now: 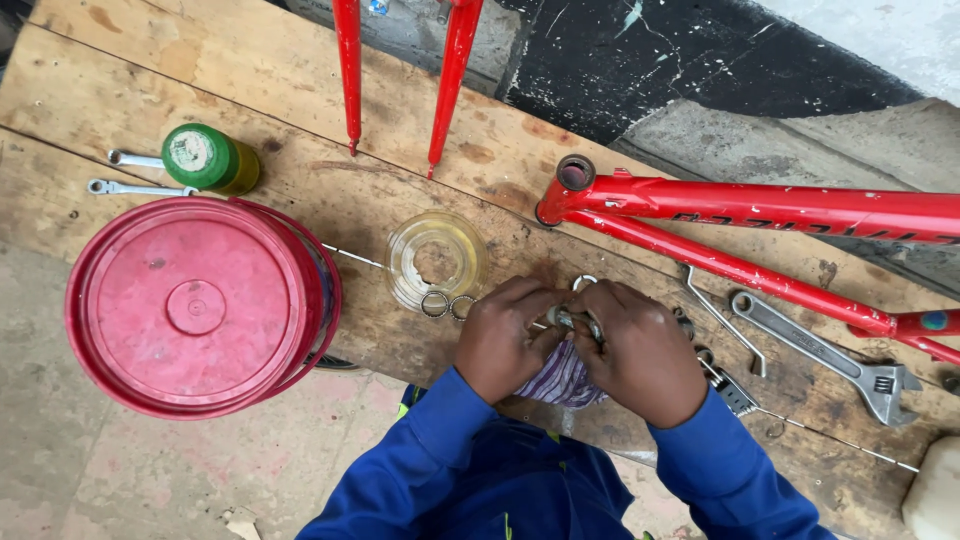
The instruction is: The person pours liquid from a white plastic container into a small cap and then uses a dark cloth to wipe the inside of the red bicycle frame's head tube. The person repeatedly wipes the interior surface of the tube with the cloth.
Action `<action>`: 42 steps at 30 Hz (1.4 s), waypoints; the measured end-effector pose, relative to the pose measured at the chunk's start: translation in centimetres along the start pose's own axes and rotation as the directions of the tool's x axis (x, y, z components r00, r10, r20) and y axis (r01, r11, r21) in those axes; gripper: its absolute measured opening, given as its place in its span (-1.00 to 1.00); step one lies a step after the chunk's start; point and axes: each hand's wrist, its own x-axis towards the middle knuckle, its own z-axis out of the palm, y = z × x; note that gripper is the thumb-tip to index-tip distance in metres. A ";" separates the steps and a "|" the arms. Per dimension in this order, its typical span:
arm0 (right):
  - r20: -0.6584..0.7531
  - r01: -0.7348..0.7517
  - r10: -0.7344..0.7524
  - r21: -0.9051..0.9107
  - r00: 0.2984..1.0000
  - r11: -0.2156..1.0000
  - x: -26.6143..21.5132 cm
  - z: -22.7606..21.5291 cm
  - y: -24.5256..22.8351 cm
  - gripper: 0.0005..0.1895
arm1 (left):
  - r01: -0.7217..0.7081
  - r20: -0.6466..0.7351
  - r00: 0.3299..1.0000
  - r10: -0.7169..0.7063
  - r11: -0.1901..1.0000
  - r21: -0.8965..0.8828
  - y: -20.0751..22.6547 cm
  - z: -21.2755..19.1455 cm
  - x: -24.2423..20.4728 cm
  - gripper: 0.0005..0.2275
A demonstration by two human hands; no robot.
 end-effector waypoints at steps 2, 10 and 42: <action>-0.039 -0.010 0.010 -0.018 0.999 1.000 -0.3 0.6 1.1 -0.83 | 0.017 -0.008 1.000 -0.018 1.000 -0.026 0.3 -0.1 0.1 -0.73; -0.017 0.099 -0.102 -0.124 0.995 0.987 0.6 0.5 0.7 -0.96 | 0.016 -0.026 1.000 -0.017 1.000 -0.021 -0.9 0.6 0.2 -0.75; -0.044 -0.119 0.119 0.013 0.992 0.993 0.4 0.6 2.0 -0.88 | 0.077 0.018 0.997 -0.075 0.990 -0.119 0.4 -0.3 1.8 -0.72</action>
